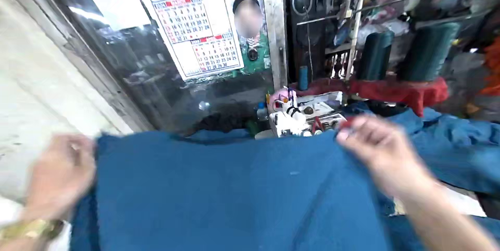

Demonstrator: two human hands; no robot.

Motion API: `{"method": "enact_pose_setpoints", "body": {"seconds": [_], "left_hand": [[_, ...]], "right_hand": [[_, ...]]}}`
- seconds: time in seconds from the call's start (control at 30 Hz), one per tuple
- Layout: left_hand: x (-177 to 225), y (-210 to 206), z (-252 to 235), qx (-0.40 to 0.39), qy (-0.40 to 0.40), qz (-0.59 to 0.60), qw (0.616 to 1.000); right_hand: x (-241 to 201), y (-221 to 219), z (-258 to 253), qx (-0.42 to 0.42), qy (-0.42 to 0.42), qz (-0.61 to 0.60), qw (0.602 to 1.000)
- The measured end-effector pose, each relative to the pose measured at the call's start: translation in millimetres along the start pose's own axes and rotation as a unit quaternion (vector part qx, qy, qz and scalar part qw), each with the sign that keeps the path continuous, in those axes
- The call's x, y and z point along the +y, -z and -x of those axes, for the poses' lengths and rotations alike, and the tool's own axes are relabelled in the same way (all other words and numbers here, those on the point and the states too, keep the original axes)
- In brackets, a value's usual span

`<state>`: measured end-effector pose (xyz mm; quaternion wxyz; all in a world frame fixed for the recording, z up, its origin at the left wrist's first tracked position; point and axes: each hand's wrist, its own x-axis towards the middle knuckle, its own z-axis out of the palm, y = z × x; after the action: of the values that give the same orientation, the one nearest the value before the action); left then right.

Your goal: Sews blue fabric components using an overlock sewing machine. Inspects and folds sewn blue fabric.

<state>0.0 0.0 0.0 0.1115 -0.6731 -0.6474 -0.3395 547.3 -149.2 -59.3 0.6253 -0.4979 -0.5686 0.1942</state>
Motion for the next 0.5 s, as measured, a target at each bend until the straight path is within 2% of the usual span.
{"method": "enact_pose_setpoints", "body": {"seconds": [0.07,0.13,0.2,0.23,0.3,0.4,0.5], "left_hand": [[-54.8,-77.0,47.3,-0.047,0.045,0.009,0.998],[-94.4,-134.2,94.6,-0.118,0.076,-0.012,0.99],[-108.4,-158.9,119.2,-0.175,0.089,-0.067,0.978],[-102.3,-159.3,117.8,-0.189,0.078,-0.081,0.976],[-69.4,-145.8,108.0,-0.204,0.009,-0.041,0.978],[41.6,-129.1,111.0,-0.154,-0.126,0.099,0.975],[170.5,-132.1,148.1,-0.187,-0.221,0.288,0.913]], "right_hand": [[73.6,-32.0,48.8,-0.033,-0.103,-0.036,0.993],[100.8,-55.2,81.1,-0.043,-0.127,-0.081,0.988],[106.4,-65.5,95.5,-0.051,-0.135,-0.114,0.983],[105.7,-66.2,96.9,-0.047,-0.131,-0.123,0.983],[99.8,-64.7,94.4,-0.035,-0.121,-0.129,0.984],[94.0,-66.2,91.2,-0.026,-0.102,-0.131,0.986],[83.3,-66.0,92.8,-0.065,-0.088,-0.121,0.987]]}}
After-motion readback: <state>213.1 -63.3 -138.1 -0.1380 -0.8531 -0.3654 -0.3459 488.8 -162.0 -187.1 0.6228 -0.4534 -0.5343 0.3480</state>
